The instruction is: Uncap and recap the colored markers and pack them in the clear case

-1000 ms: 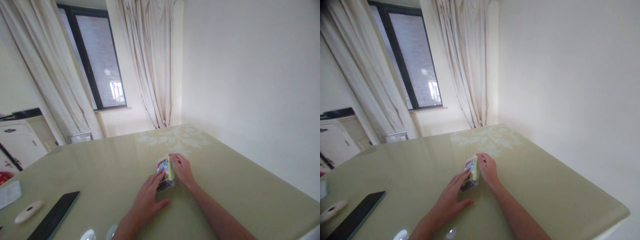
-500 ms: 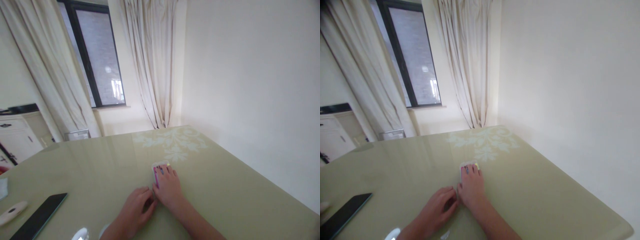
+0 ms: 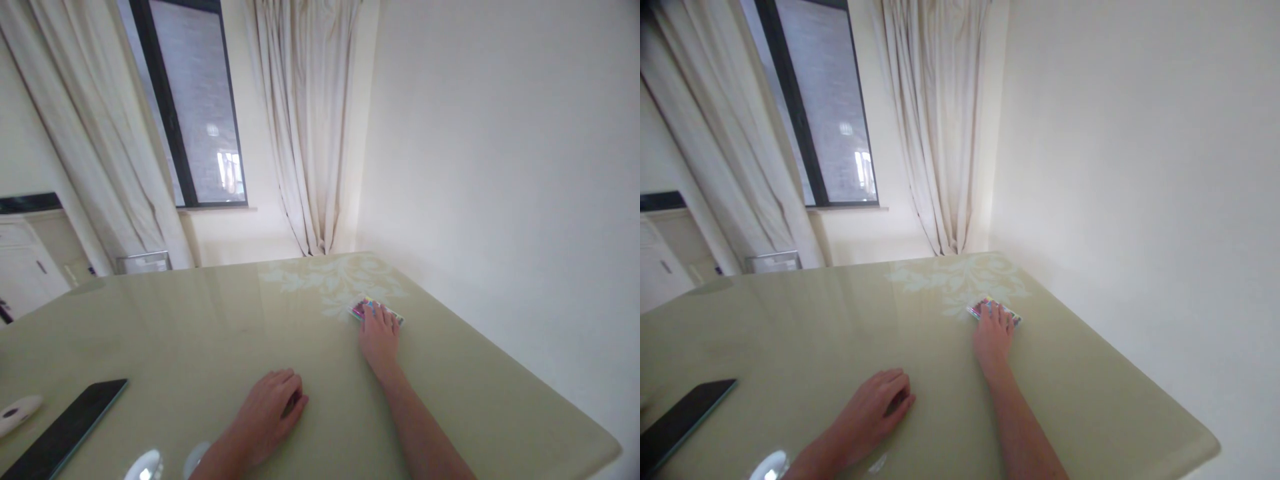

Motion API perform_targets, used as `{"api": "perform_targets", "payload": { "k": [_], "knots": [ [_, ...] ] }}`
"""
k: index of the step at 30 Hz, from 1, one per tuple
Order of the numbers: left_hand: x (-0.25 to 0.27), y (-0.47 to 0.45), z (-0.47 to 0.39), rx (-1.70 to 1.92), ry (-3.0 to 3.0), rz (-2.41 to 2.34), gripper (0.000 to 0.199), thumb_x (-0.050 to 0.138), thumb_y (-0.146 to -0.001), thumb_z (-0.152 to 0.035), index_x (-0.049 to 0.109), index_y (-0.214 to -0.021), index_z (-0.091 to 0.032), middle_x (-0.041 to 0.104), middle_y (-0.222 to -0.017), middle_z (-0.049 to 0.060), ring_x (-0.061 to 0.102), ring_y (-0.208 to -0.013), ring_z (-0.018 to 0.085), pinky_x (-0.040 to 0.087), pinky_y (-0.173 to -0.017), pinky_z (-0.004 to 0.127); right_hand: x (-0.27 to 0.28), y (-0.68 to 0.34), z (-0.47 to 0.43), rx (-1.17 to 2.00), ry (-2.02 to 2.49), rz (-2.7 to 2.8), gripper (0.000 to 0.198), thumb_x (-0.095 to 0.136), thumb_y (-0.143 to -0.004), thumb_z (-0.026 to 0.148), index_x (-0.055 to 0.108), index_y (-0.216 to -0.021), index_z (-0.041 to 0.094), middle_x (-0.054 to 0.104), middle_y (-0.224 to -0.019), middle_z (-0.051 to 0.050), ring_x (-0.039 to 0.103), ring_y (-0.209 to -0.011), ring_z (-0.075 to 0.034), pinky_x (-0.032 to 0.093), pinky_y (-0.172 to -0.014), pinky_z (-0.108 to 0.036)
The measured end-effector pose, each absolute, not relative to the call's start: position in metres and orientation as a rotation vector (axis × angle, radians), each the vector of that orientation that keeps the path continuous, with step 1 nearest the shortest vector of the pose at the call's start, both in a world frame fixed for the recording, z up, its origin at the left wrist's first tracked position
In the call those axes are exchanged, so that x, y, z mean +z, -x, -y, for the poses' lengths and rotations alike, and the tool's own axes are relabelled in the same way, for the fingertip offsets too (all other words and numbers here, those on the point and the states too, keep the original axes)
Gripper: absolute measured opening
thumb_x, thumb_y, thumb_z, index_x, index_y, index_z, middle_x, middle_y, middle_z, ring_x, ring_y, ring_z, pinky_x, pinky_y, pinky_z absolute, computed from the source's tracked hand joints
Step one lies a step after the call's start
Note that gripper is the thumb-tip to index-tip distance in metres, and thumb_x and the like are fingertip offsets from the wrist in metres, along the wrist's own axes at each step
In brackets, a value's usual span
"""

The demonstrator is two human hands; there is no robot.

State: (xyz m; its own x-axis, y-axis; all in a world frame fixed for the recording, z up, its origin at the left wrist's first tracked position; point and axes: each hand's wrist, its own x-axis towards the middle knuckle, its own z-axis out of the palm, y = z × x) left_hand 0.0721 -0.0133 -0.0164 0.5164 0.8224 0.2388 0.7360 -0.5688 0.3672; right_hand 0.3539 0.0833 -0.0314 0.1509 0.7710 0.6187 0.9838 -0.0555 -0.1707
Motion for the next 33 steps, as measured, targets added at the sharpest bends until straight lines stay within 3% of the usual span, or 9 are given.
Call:
{"api": "perform_targets", "payload": {
  "k": [4, 10, 15, 18, 20, 24, 28, 33],
  "knots": [
    [-0.012, -0.076, 0.013, 0.564, -2.546, -1.333, 0.015, 0.053, -0.096, -0.026, 0.058, -0.082, -0.021, 0.065, -0.084, 0.002, 0.056, -0.078, 0.019, 0.036, -0.072, 0.03, -0.015, -0.366, -0.078, -0.408, 2.052, 1.6, 0.037, 0.054, -0.096, 0.032, 0.066, -0.129, 0.021, 0.061, -0.139, -0.02, 0.054, -0.128, -0.036, 0.037, -0.106, -0.052],
    [-0.008, -0.078, 0.013, 0.564, -2.574, -1.312, 0.014, 0.053, -0.095, -0.026, 0.059, -0.084, -0.021, 0.064, -0.083, 0.002, 0.057, -0.077, 0.019, 0.038, -0.071, 0.029, -0.001, -0.362, -0.077, -0.442, 2.157, 1.567, 0.036, 0.057, -0.096, 0.035, 0.069, -0.124, 0.016, 0.067, -0.124, -0.021, 0.058, -0.117, -0.038, 0.041, -0.097, -0.051],
    [-0.004, -0.083, 0.014, 0.622, -2.56, -1.296, 0.011, 0.054, -0.094, -0.023, 0.064, -0.095, -0.02, 0.068, -0.096, 0.006, 0.061, -0.09, 0.022, 0.047, -0.082, 0.035, 0.003, -0.309, -0.065, -0.148, 1.601, 1.791, 0.04, 0.053, -0.099, 0.039, 0.066, -0.131, 0.02, 0.063, -0.137, -0.016, 0.053, -0.129, -0.033, 0.037, -0.11, -0.051],
    [-0.01, -0.086, 0.012, 0.728, -2.564, -1.21, 0.032, 0.06, -0.089, -0.024, 0.065, -0.12, -0.022, 0.068, -0.123, 0.01, 0.06, -0.115, 0.028, 0.047, -0.102, 0.046, 0.002, -0.264, -0.045, 0.296, 1.055, 2.068, 0.045, 0.044, -0.104, 0.044, 0.058, -0.143, 0.025, 0.061, -0.144, -0.011, 0.055, -0.132, -0.023, 0.041, -0.112, -0.042],
    [-0.017, -0.087, 0.011, 0.716, -2.57, -1.156, 0.045, 0.063, -0.083, -0.022, 0.063, -0.129, -0.022, 0.066, -0.133, 0.011, 0.058, -0.124, 0.031, 0.044, -0.11, 0.05, 0.0, -0.241, -0.032, 0.475, 0.801, 2.344, 0.046, 0.049, -0.102, 0.046, 0.061, -0.142, 0.027, 0.067, -0.137, -0.009, 0.06, -0.127, -0.022, 0.044, -0.109, -0.039],
    [-0.029, -0.085, 0.01, 0.716, -2.511, -1.143, 0.051, 0.061, -0.08, -0.02, 0.065, -0.132, -0.023, 0.068, -0.135, 0.01, 0.061, -0.125, 0.032, 0.049, -0.11, 0.047, 0.002, -0.226, -0.021, 0.562, 0.789, 2.421, 0.035, 0.05, -0.102, 0.044, 0.073, -0.124, 0.028, 0.076, -0.121, -0.005, 0.067, -0.115, -0.022, 0.044, -0.106, -0.037],
    [-0.029, -0.085, 0.004, 0.821, -2.472, -1.16, 0.049, 0.063, -0.079, -0.023, 0.069, -0.128, -0.023, 0.071, -0.132, 0.008, 0.064, -0.122, 0.032, 0.05, -0.109, 0.043, 0.007, -0.231, -0.031, 0.63, 0.767, 2.426, 0.039, 0.047, -0.103, 0.045, 0.073, -0.125, 0.026, 0.075, -0.124, -0.005, 0.067, -0.116, -0.022, 0.046, -0.104, -0.035],
    [-0.029, -0.085, -0.017, 0.81, -2.523, -1.269, 0.046, 0.062, -0.074, -0.021, 0.072, -0.119, -0.017, 0.075, -0.12, 0.014, 0.069, -0.112, 0.034, 0.056, -0.1, 0.05, 0.006, -0.227, -0.05, 0.616, 0.767, 2.434, 0.041, 0.042, -0.102, 0.04, 0.075, -0.116, 0.021, 0.078, -0.113, -0.007, 0.069, -0.104, -0.021, 0.05, -0.095, -0.032]
  ]
}}
